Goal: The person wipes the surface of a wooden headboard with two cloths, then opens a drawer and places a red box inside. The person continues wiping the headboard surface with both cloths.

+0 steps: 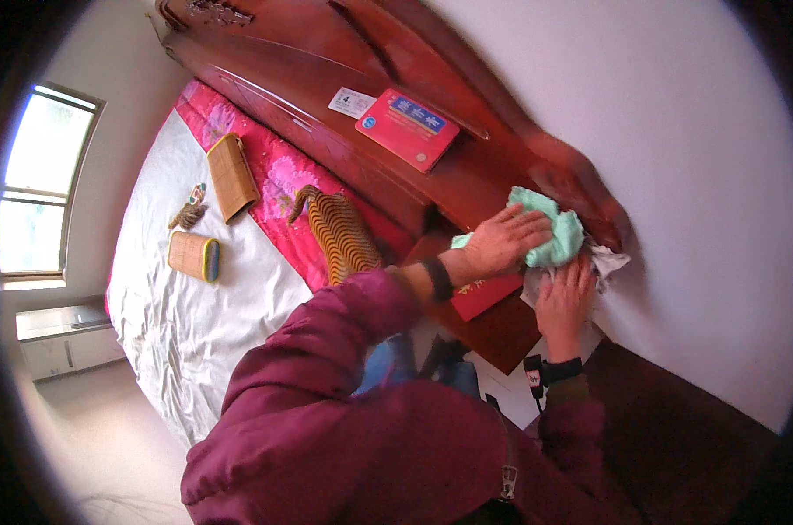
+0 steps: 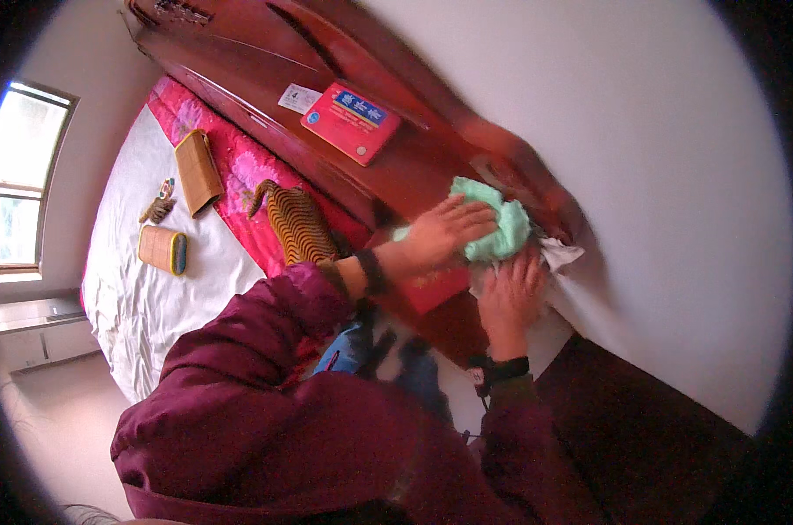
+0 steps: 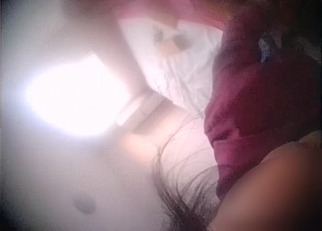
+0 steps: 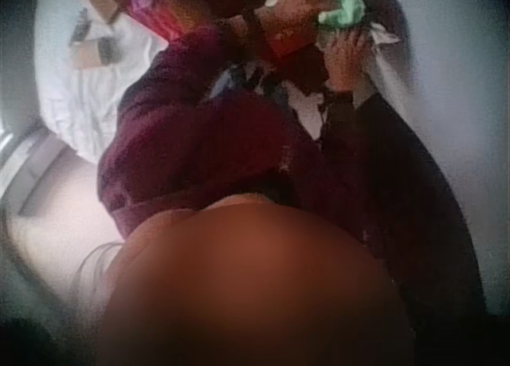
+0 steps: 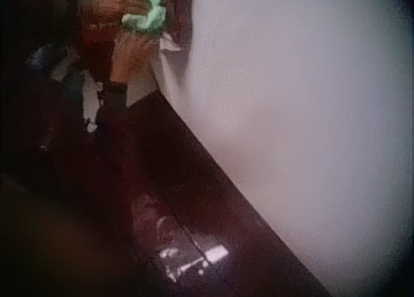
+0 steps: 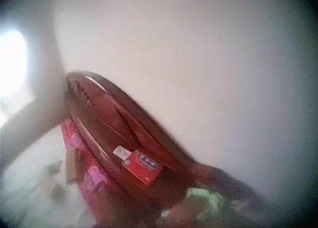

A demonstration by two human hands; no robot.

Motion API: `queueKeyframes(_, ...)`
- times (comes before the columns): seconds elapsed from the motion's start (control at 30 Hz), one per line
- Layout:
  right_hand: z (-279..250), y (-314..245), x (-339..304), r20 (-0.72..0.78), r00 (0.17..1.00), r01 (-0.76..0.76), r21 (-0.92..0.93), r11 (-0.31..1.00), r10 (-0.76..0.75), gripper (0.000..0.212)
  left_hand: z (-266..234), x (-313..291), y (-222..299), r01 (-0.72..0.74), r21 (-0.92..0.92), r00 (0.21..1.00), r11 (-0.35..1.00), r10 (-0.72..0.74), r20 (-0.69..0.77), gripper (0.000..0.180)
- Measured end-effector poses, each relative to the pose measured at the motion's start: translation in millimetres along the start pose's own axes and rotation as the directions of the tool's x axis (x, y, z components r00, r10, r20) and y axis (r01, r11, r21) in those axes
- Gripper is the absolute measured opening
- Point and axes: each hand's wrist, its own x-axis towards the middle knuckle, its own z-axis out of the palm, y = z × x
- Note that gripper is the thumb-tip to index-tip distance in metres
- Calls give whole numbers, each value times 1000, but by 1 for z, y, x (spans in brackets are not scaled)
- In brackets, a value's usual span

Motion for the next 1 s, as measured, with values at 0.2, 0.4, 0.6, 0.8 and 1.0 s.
queueKeyframes(0.2, 10, -71, 57, -29, 997, 74, 98, 992, -71, 49, -46, -35, -77, 32, 28, 999, 999, -32, 19, 68)
queueKeyframes(0.4, 24, -162, 121, -15, 995, 99, 104, 990, -98, 47, -86, -78, -170, 67, 113, 997, 991, -62, -44, 68)
queueKeyframes(0.6, 49, -258, 202, -63, 994, 98, 120, 988, -90, 48, -137, -113, -278, 107, 262, 993, 959, -91, -73, 70)
queueKeyframes(0.8, 77, -285, 236, -256, 961, 145, 165, 976, -100, 53, -145, -134, -311, 232, 343, 966, 910, -173, -194, 60)
queueKeyframes(1.0, 48, -224, 176, -82, 968, 247, 182, 952, -235, 60, -117, -115, -232, 295, 170, 955, 940, -283, -93, 68)
